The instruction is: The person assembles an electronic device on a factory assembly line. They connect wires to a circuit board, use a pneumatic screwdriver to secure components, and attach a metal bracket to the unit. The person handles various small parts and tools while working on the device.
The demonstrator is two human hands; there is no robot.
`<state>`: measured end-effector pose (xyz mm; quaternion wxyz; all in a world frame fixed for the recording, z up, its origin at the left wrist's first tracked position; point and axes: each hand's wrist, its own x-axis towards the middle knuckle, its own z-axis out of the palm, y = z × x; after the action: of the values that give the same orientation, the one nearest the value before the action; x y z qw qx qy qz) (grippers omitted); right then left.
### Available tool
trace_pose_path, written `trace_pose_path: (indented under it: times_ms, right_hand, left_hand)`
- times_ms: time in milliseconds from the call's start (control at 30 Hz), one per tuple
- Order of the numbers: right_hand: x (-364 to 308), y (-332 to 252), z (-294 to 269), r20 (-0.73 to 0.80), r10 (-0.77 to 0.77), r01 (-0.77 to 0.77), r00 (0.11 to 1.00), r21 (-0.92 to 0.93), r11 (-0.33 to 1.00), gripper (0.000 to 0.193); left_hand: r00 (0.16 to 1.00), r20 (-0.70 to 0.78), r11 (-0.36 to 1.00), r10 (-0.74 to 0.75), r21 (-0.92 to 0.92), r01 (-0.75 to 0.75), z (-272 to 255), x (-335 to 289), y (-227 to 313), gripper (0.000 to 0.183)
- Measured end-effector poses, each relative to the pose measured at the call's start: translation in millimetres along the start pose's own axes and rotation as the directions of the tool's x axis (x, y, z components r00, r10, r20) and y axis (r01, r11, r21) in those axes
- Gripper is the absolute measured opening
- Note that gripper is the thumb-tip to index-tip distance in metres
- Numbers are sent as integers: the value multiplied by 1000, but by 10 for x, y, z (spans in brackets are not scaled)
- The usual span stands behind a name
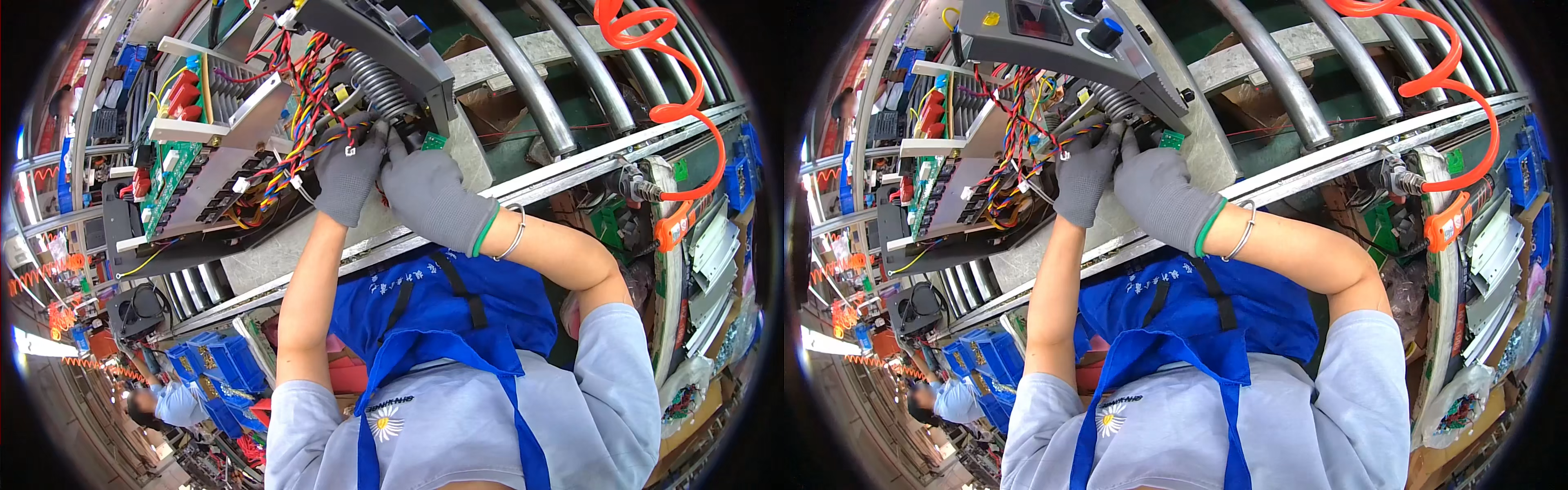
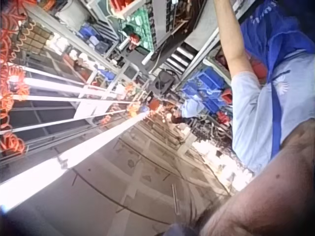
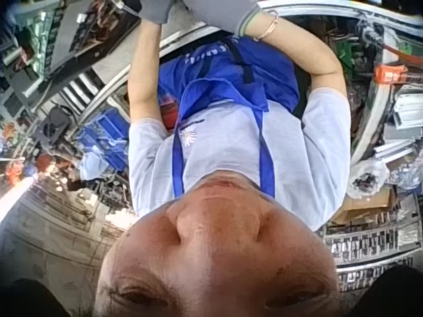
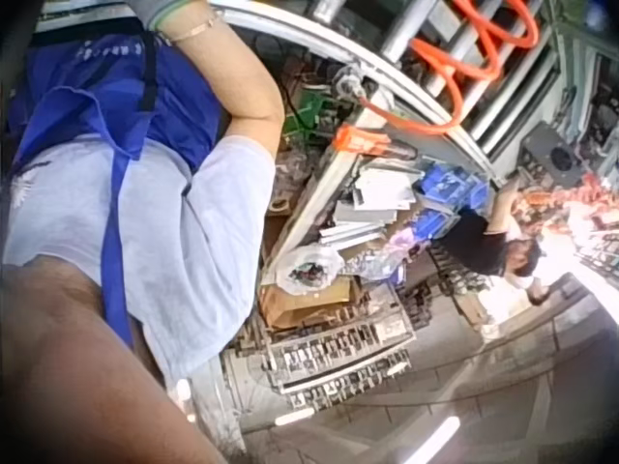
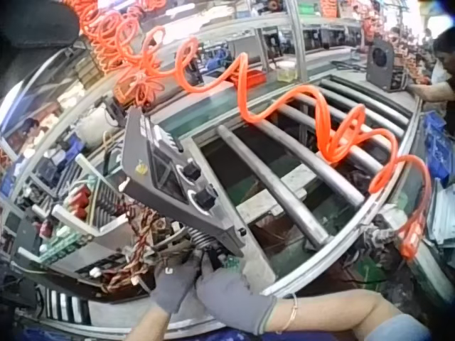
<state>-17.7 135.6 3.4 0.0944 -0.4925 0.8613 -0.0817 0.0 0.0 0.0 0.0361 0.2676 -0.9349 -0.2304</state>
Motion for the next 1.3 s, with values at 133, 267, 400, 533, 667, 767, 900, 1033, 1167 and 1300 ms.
trace_pose_path:
  times_ms: [133,267,400,533,667,767,900,1033,1167,1300]
  right_hand:
    - [-302,39,63,-193,-159,185,968,125,975,27]
    - [-567,144,230,-312,-115,218,943,319,922,26]
    - [-736,411,302,-434,27,167,900,400,901,14]
    - [-716,666,454,-565,153,130,811,428,894,14]
    - [-688,735,557,-660,176,166,730,421,892,13]
    - [-701,726,591,-683,167,203,711,427,881,12]
    - [-689,749,658,-705,187,206,684,432,878,12]
    - [-699,738,660,-716,201,205,668,437,876,13]
    - [-694,737,679,-718,207,193,664,432,881,14]
    - [-698,734,670,-707,219,182,673,445,877,13]
  left_hand:
    - [1000,0,991,14,132,-14,72,45,45,52]
    - [998,66,987,-22,162,11,38,67,110,62]
    - [993,108,957,45,279,-74,3,344,39,45]
    - [959,282,943,-10,321,-85,-122,481,176,47]
    - [952,110,884,287,352,-307,-109,397,225,42]
    - [944,173,890,280,323,-322,-123,493,40,42]
    - [967,245,913,76,372,-166,-133,491,278,49]
    - [969,240,986,59,137,-94,-137,531,166,40]
    - [959,192,975,208,31,-218,-112,525,101,37]
    - [972,139,976,192,73,-203,-28,562,2,38]
